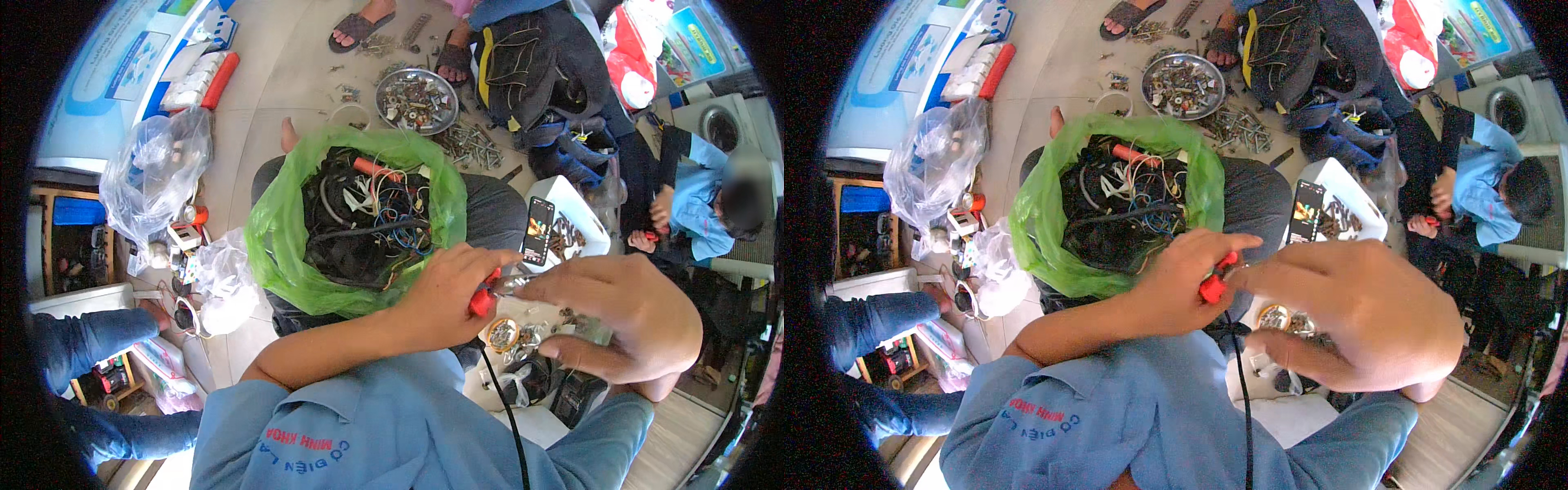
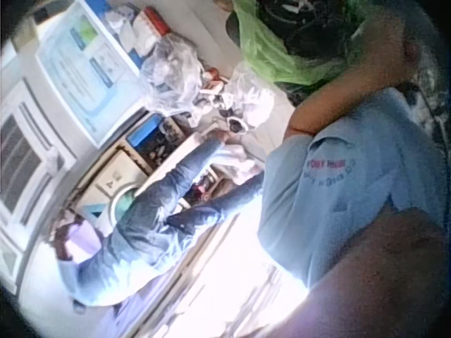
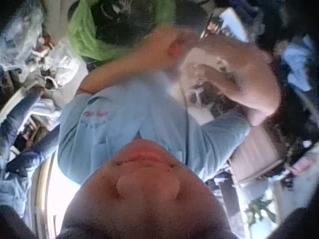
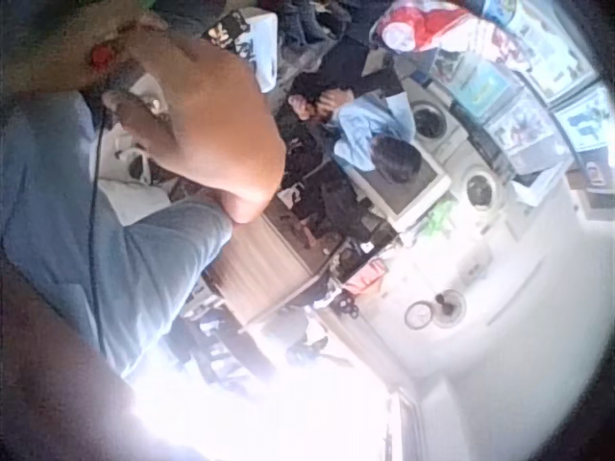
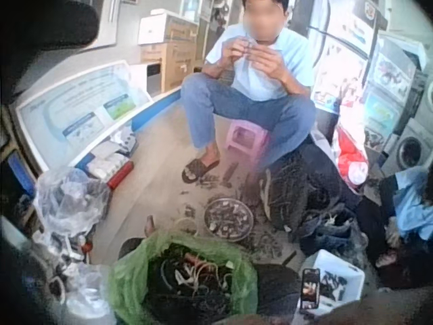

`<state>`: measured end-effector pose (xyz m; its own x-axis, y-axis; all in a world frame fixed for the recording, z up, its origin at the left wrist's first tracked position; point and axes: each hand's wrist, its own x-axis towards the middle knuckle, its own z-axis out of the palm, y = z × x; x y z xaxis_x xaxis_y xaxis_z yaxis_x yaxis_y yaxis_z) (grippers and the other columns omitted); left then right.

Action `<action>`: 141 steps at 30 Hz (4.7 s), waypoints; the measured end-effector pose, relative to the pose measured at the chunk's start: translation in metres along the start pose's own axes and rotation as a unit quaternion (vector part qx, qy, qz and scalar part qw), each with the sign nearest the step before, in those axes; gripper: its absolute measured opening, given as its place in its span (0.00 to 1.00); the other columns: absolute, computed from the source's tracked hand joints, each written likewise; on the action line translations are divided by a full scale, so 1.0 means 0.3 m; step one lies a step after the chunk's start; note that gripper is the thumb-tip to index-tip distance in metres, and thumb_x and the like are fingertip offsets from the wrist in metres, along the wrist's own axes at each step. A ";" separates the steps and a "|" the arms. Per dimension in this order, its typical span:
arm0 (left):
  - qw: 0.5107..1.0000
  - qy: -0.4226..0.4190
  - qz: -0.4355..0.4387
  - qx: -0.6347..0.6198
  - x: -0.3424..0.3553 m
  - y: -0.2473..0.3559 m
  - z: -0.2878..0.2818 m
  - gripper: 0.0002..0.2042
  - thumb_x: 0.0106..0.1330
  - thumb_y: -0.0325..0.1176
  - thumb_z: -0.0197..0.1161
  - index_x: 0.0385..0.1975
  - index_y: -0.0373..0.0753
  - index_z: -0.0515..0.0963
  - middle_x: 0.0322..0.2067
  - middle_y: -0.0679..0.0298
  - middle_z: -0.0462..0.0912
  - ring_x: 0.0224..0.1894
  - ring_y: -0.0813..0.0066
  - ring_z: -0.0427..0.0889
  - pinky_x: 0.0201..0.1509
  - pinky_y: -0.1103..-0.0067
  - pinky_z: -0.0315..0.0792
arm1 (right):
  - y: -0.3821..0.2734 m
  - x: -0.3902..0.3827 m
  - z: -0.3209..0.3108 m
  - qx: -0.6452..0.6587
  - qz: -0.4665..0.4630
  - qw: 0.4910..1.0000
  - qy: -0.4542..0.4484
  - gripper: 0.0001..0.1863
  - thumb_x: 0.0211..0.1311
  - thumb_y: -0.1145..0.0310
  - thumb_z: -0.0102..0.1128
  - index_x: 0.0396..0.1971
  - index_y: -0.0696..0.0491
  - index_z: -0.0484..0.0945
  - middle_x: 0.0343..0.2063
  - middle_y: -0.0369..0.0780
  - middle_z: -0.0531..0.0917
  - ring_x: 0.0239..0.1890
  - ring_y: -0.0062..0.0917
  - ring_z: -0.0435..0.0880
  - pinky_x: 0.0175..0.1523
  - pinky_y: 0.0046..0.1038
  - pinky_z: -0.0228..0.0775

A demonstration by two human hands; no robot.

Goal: The person sits on the floor and works on a tangled bundle of wires inside a green plastic bag. They use pliers to strip and cut wires, and a multimeter to test connections. The person handles various wires and connectors, occasionally placing tools down and picking up new ones.

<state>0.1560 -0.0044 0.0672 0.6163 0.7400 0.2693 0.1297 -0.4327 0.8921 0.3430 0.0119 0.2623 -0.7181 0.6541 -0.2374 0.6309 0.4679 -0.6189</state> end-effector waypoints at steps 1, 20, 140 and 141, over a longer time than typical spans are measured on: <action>1.000 0.008 -0.005 0.011 -0.004 -0.001 -0.015 0.30 0.52 0.26 0.65 0.60 0.39 0.70 0.43 0.55 0.78 0.44 0.52 0.76 0.49 0.62 0.70 | 0.012 0.010 -0.002 0.005 0.006 1.000 -0.006 0.23 0.56 0.65 0.71 0.51 0.56 0.78 0.36 0.48 0.84 0.34 0.44 0.85 0.37 0.38 0.78; 0.877 0.007 -0.355 -0.323 -0.086 -0.069 -0.029 0.27 0.69 0.33 0.63 0.66 0.38 0.63 0.37 0.63 0.76 0.38 0.78 0.76 0.45 0.78 0.73 | 0.397 -0.220 0.481 0.423 0.074 0.821 0.376 0.40 0.45 0.70 0.67 0.64 0.59 0.70 0.59 0.52 0.78 0.68 0.45 0.71 0.68 0.46 0.64; 0.996 -0.026 -0.080 0.017 -0.087 -0.117 -0.469 0.14 0.63 0.33 0.70 0.47 0.39 0.82 0.43 0.58 0.86 0.46 0.63 0.84 0.53 0.71 0.74 | 0.261 0.124 0.561 0.265 0.092 0.941 0.188 0.14 0.62 0.59 0.70 0.32 0.56 0.81 0.22 0.43 0.78 0.24 0.33 0.78 0.31 0.32 0.70; 0.990 -0.026 -0.125 -0.051 -0.097 -0.123 -0.473 0.13 0.63 0.32 0.71 0.45 0.39 0.83 0.41 0.58 0.86 0.44 0.64 0.85 0.52 0.72 0.74 | 0.263 0.124 0.569 0.255 0.083 0.941 0.208 0.14 0.61 0.60 0.71 0.31 0.56 0.81 0.23 0.43 0.79 0.26 0.34 0.80 0.32 0.33 0.71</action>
<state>0.0230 0.0630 0.0778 0.6144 0.7888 0.0181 0.2065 -0.1829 0.9612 0.3161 -0.0282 0.0768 -0.3787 0.9183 -0.1154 0.4253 0.0619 -0.9029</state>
